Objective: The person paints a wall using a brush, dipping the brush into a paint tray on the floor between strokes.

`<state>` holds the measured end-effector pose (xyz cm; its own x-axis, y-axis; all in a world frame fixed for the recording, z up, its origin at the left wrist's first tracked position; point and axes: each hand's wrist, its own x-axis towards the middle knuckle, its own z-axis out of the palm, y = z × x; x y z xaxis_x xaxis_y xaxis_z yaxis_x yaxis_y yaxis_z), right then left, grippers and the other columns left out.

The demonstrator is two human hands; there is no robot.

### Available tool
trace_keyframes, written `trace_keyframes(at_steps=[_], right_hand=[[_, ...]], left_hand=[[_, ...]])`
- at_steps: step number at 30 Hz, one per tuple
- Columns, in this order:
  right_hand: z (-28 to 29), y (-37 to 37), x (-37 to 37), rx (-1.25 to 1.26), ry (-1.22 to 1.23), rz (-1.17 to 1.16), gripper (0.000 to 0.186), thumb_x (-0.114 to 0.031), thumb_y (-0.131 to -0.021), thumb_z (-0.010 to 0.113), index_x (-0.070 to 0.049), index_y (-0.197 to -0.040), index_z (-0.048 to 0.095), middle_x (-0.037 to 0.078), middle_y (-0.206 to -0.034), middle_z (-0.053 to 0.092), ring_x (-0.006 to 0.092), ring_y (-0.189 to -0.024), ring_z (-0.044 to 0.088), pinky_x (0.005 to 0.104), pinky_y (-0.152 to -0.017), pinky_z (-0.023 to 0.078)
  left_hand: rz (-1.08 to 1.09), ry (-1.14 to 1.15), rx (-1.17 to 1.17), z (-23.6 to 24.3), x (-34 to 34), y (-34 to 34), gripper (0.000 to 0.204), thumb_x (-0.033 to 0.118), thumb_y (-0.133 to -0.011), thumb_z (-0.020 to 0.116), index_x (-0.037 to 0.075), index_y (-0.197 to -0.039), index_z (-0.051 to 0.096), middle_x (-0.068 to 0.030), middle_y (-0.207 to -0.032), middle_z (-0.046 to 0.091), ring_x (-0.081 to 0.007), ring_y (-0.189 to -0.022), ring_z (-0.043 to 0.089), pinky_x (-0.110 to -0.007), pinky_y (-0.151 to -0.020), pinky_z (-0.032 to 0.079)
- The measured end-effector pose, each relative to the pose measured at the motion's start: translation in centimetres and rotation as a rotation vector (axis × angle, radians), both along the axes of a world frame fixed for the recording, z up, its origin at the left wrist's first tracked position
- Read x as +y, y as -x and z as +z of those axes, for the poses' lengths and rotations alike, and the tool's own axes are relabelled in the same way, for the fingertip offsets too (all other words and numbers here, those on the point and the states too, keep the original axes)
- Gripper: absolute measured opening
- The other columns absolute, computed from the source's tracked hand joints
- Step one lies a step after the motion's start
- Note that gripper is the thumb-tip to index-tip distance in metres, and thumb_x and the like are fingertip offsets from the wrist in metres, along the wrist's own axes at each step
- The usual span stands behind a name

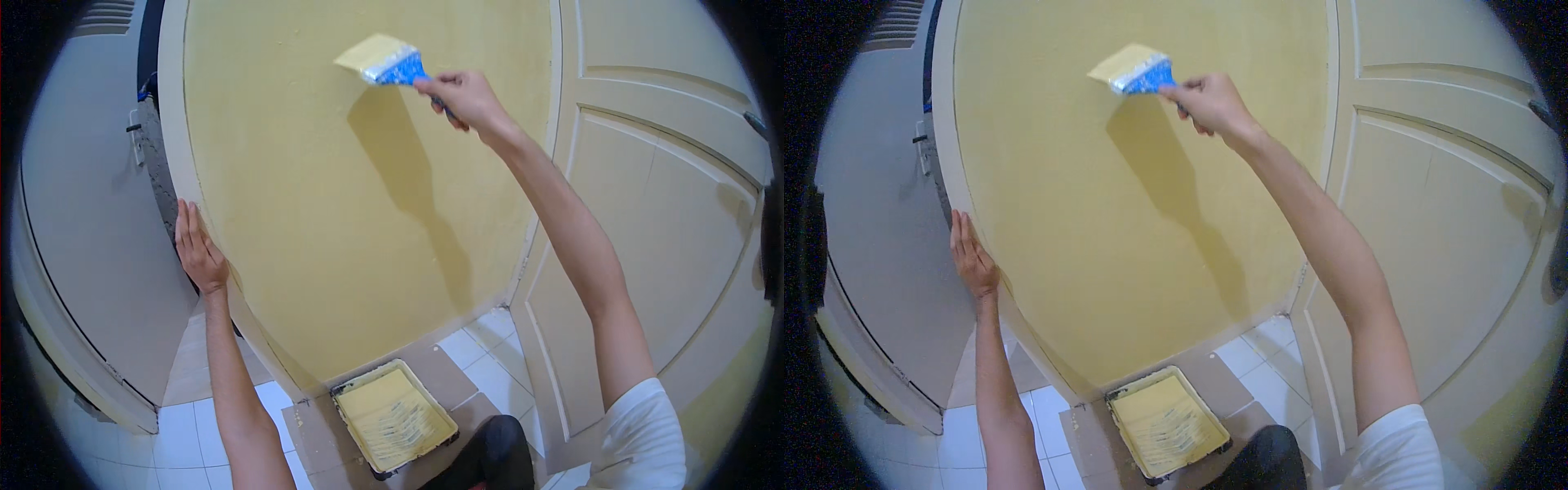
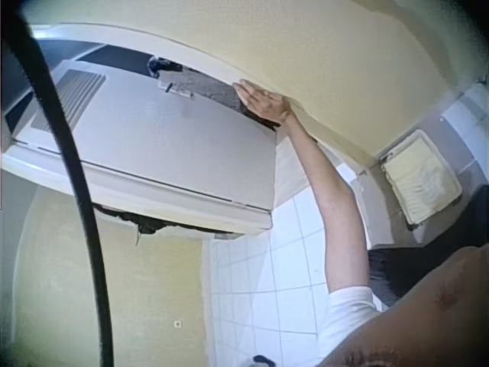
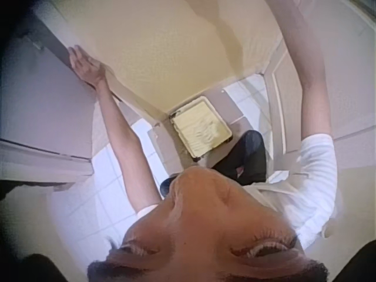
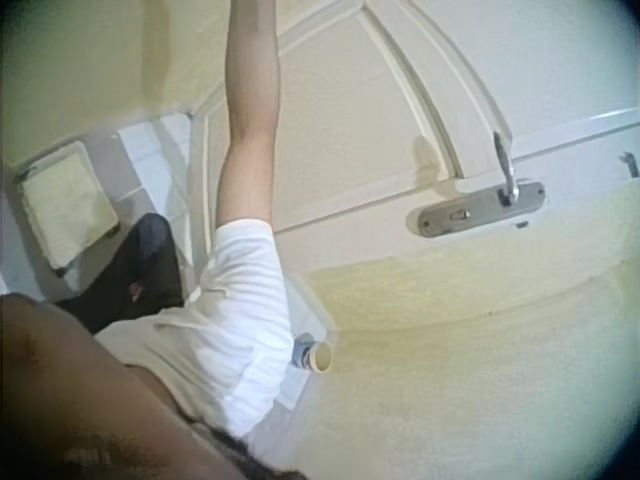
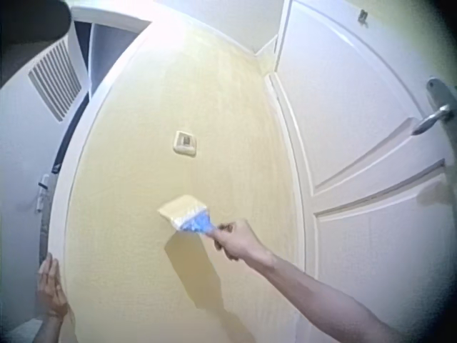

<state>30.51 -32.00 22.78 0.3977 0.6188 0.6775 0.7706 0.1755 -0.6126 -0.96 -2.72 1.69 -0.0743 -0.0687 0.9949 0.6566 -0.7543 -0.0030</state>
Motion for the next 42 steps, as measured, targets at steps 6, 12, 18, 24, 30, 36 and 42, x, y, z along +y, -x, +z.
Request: trace_keyframes(at_steps=[6,12,18,24,30,36,42], right_hand=[[2.3,-1.4,7.2,0.128,-0.112,0.164,0.039,-0.043,-0.096,0.058,-0.006,-0.084,0.061,-0.003,-0.062,0.051,0.0058,-0.043,0.043,0.0246,-0.039,0.032],[-5.4,-0.8,9.3,0.53,0.095,0.433,0.046,-0.051,-0.102,0.041,-0.007,-0.09,0.051,-0.002,-0.062,0.048,0.0082,-0.043,0.038,0.027,-0.039,0.028],[-18.8,-1.4,7.3,0.735,0.238,0.478,0.045,-0.051,-0.101,0.042,-0.01,-0.086,0.052,-0.001,-0.056,0.047,0.0104,-0.039,0.039,0.0279,-0.035,0.028],[-33.6,-0.8,0.6,0.824,0.47,0.297,0.045,-0.047,-0.1,0.048,-0.009,-0.076,0.057,-0.002,-0.053,0.047,0.0096,-0.036,0.04,0.0276,-0.034,0.03],[-50.9,3.3,-6.9,0.834,0.692,0.155,0.04,-0.037,-0.096,0.058,-0.001,-0.079,0.063,0.003,-0.056,0.055,0.0117,-0.04,0.05,0.0278,-0.037,0.039],[-61.2,9.7,-13.0,1.011,0.734,0.223,0.038,-0.034,-0.096,0.059,0.001,-0.084,0.064,0.005,-0.061,0.058,0.0116,-0.042,0.052,0.0295,-0.04,0.042],[-62.4,11.7,-14.8,0.658,0.703,-0.016,0.036,-0.025,-0.091,0.06,0.005,-0.111,0.064,0.024,-0.099,0.069,0.0327,-0.092,0.067,0.0399,-0.083,0.05]], left_hand=[[-0.018,-0.004,0.006,0.1,0.1,-0.7,0.053,0.005,-0.09,0.036,0.005,-0.142,0.046,-0.0135,-0.15,0.042,-0.0304,-0.137,0.04,-0.041,-0.112,0.033],[-0.005,0.003,-0.002,0.1,0.3,-0.8,0.056,0.005,-0.086,0.037,0.004,-0.141,0.046,-0.0147,-0.149,0.043,-0.0301,-0.136,0.043,-0.04,-0.111,0.034],[0.012,0.027,-0.008,-0.6,0.5,-0.7,0.055,0.004,-0.086,0.038,0.005,-0.141,0.046,-0.0142,-0.148,0.043,-0.0302,-0.135,0.044,-0.04,-0.11,0.035],[0.034,0.023,-0.005,-0.3,0.3,-0.9,0.056,0.003,-0.086,0.038,0.005,-0.141,0.047,-0.014,-0.148,0.044,-0.0306,-0.134,0.044,-0.04,-0.109,0.036],[0.018,0.014,0.014,0.3,-0.3,-1.0,0.058,0.001,-0.084,0.037,0.005,-0.142,0.045,-0.0137,-0.148,0.044,-0.0305,-0.135,0.043,-0.041,-0.11,0.035],[0.039,0.004,0.021,-0.2,0.4,-1.2,0.057,0.001,-0.087,0.036,0.006,-0.143,0.045,-0.0125,-0.149,0.042,-0.0295,-0.136,0.042,-0.04,-0.11,0.035],[0.078,-0.023,0.04,-0.8,1.3,-1.6,0.055,0.003,-0.09,0.035,0.008,-0.144,0.044,-0.0093,-0.15,0.043,-0.0271,-0.136,0.041,-0.039,-0.11,0.035]])
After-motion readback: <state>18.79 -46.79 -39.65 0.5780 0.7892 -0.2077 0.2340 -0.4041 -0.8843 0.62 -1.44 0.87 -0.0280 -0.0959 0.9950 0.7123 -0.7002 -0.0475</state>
